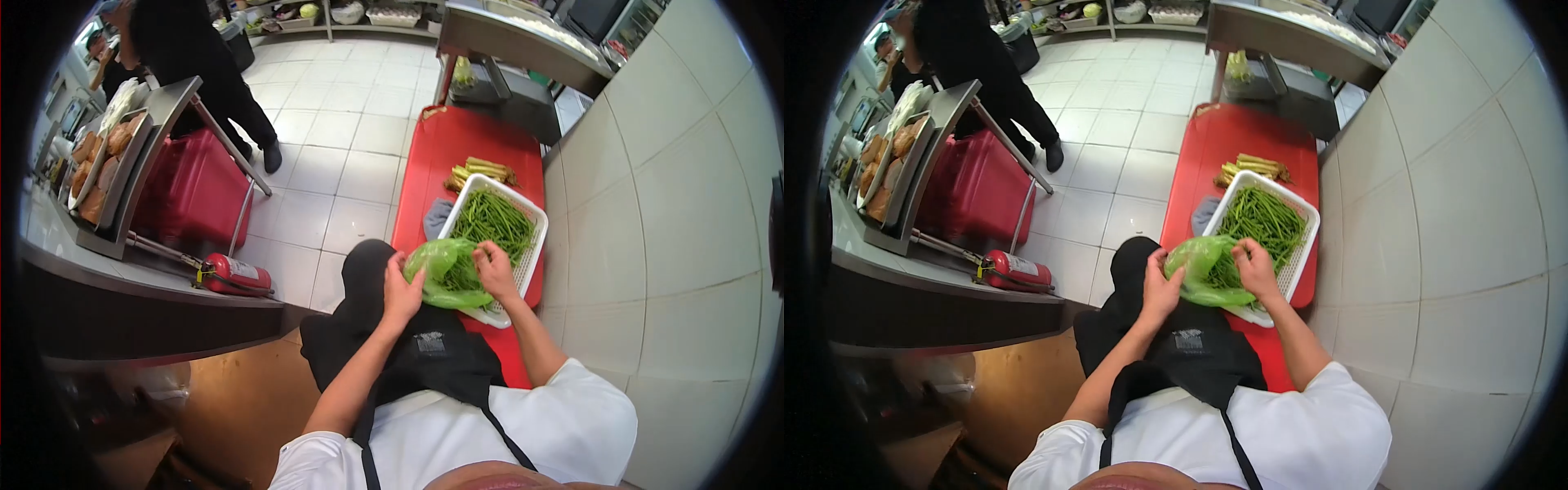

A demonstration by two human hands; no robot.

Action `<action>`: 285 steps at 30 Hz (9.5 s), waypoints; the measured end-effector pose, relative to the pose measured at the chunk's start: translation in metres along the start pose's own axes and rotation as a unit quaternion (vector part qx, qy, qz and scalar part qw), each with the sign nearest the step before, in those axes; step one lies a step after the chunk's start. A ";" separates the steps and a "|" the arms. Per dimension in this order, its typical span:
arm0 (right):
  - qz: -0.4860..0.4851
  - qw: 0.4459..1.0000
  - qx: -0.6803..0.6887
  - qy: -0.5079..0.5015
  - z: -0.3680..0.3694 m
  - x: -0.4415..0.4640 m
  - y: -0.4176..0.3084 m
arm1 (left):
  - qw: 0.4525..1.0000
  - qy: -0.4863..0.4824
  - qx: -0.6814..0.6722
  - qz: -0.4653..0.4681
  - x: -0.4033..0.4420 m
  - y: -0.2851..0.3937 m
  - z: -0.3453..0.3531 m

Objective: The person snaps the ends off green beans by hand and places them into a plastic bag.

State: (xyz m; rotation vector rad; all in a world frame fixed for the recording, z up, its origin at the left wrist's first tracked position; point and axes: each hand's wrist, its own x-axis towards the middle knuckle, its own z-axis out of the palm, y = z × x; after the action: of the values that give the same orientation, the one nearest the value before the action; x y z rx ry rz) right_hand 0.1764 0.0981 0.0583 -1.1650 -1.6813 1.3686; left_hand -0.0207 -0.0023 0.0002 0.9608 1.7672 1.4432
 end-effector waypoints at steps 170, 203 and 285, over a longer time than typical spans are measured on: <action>-0.318 0.902 -0.247 -0.153 0.030 -0.009 -0.124 | 0.903 -0.317 -0.156 -0.245 -0.011 0.114 -0.069; -0.251 0.914 -0.228 -0.224 0.018 0.001 -0.125 | 0.870 -0.360 -0.214 -0.261 -0.012 0.134 -0.095; -0.144 0.934 -0.055 -0.321 0.161 0.004 -0.190 | 0.887 -0.272 -0.298 -0.224 -0.066 0.093 -0.190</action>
State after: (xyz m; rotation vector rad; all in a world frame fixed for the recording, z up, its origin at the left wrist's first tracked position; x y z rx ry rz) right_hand -0.0127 0.0309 0.2062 -0.4978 -2.2970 1.5735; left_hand -0.1348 -0.1428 0.1286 0.5036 0.9499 1.1471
